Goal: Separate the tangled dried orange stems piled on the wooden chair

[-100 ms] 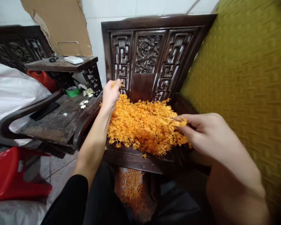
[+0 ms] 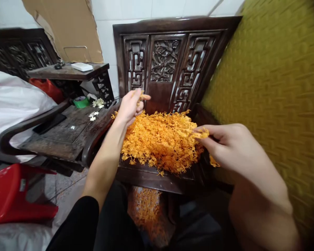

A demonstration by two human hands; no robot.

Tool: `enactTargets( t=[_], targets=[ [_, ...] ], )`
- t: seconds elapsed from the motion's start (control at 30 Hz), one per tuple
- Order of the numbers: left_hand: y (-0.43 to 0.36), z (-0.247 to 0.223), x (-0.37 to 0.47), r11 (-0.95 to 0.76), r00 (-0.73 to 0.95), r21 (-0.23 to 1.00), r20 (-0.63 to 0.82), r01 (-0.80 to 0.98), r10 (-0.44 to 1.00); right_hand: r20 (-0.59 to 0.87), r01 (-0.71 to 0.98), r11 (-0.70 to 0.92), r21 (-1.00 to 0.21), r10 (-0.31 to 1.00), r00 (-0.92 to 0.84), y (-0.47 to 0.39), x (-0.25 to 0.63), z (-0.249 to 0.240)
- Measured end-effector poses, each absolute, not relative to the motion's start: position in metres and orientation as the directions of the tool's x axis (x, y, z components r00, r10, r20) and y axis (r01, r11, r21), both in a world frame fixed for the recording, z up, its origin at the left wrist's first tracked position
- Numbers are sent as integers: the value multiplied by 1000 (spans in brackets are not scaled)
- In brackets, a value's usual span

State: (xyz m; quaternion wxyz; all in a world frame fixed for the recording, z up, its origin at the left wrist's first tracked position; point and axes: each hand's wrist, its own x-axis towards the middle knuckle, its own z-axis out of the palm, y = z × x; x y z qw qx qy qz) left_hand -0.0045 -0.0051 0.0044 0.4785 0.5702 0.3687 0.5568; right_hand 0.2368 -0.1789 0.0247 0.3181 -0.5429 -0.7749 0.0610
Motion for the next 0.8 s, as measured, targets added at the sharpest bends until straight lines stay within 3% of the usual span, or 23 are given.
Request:
enactTargets(
  t=[0.1, 0.27, 0.43, 0.53, 0.67, 0.8],
  targets=[
    [-22, 6, 5, -276, 322, 951, 308, -142, 895, 436, 847, 376, -375, 878, -197, -175, 230, 24],
    [-45, 11, 17, -354, 391, 916, 400, -187, 829, 468, 883, 289, -369, 879, -92, -163, 224, 18],
    [-52, 14, 16, -451, 431, 876, 478, -171, 766, 348, 844, 381, -378, 903, -252, -167, 227, 18],
    [-53, 13, 16, -555, 412, 826, 540, -95, 734, 182, 781, 480, -399, 877, -445, -177, 228, 19],
    [-55, 14, 19, -643, 402, 766, 594, -19, 696, 68, 676, 545, -496, 801, -595, -183, 230, 20],
    [-62, 17, 20, -688, 430, 725, 626, -17, 650, 51, 540, 452, -710, 798, -600, -173, 229, 20]
  ],
)
